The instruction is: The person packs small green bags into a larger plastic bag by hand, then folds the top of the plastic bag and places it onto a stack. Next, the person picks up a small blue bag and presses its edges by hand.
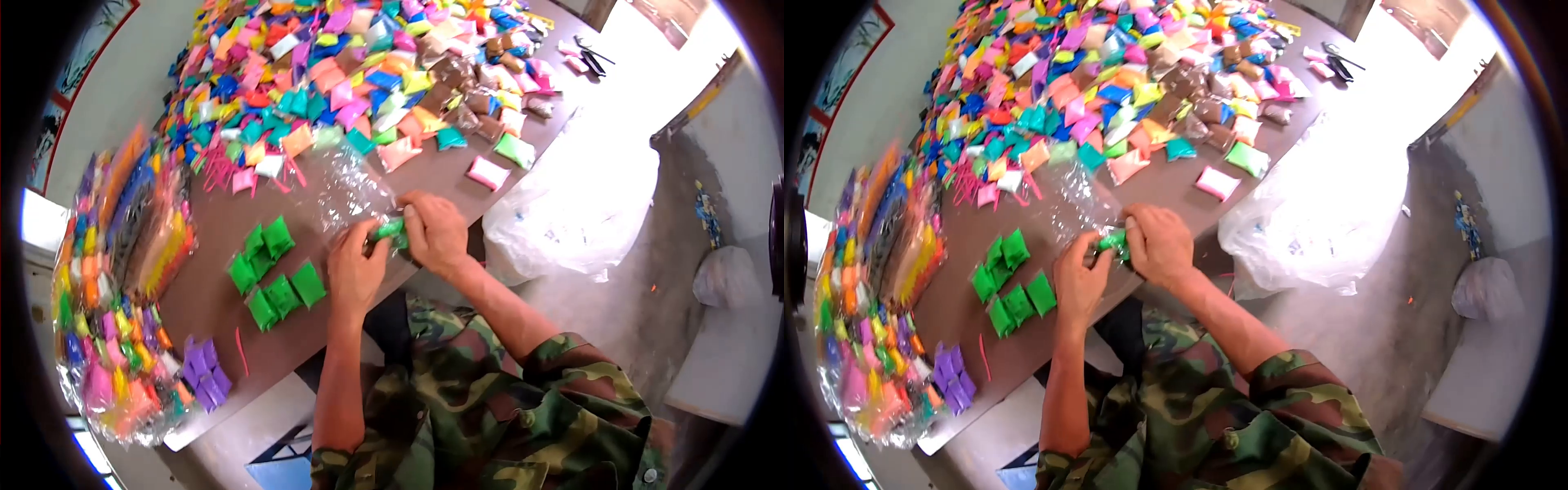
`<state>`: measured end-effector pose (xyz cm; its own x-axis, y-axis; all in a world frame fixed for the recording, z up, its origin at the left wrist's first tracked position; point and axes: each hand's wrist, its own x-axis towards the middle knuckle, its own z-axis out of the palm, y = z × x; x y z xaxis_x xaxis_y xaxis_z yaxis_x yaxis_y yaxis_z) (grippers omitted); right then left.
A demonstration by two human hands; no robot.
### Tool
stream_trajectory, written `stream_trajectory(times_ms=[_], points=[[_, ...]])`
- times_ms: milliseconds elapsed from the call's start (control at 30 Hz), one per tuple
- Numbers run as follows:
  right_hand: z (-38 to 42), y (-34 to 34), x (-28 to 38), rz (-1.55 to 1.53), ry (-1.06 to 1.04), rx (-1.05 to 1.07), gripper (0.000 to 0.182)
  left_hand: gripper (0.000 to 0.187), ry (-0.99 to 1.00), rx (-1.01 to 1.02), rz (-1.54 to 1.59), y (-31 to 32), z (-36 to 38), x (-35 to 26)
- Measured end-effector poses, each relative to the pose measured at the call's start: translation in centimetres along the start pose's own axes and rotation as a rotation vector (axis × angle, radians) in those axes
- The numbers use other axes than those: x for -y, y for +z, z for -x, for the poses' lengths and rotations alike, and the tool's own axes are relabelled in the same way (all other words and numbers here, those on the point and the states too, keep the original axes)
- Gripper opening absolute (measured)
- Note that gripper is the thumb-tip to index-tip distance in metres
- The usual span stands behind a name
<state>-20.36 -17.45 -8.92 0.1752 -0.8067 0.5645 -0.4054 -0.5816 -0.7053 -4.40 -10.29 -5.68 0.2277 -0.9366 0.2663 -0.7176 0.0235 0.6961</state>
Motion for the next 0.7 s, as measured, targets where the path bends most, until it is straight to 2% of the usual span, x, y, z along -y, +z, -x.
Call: stream_trajectory(times_ms=[33,67,133,300,367,500,700], points=[[0.0,0.1,0.0,0.02,-0.005,-0.005,0.012,0.029,0.201,-0.058,-0.085,-0.1,-0.3,0.5],[0.0,0.0,0.0,0.036,-0.013,-0.023,0.012,0.029,0.223,-0.061,-0.072,-0.2,-0.4,0.6],[0.0,-0.2,0.3,0.004,0.013,0.001,0.016,0.03,0.209,0.002,-0.126,-0.3,0.0,0.6],[0.0,0.0,0.4,0.007,0.011,0.001,0.017,0.026,0.12,0.087,0.026,-0.8,-0.3,0.0],[0.0,-0.1,0.5,0.017,0.036,0.021,0.017,0.024,0.115,0.105,0.194,-0.7,-0.5,0.6],[0.2,0.0,0.4,0.057,0.025,0.023,0.016,0.021,0.145,0.095,0.183,-0.7,-0.6,0.6],[-0.1,0.1,0.4,0.048,-0.002,0.007,0.017,0.024,0.116,0.284,0.177,-1.9,-1.8,0.1]])
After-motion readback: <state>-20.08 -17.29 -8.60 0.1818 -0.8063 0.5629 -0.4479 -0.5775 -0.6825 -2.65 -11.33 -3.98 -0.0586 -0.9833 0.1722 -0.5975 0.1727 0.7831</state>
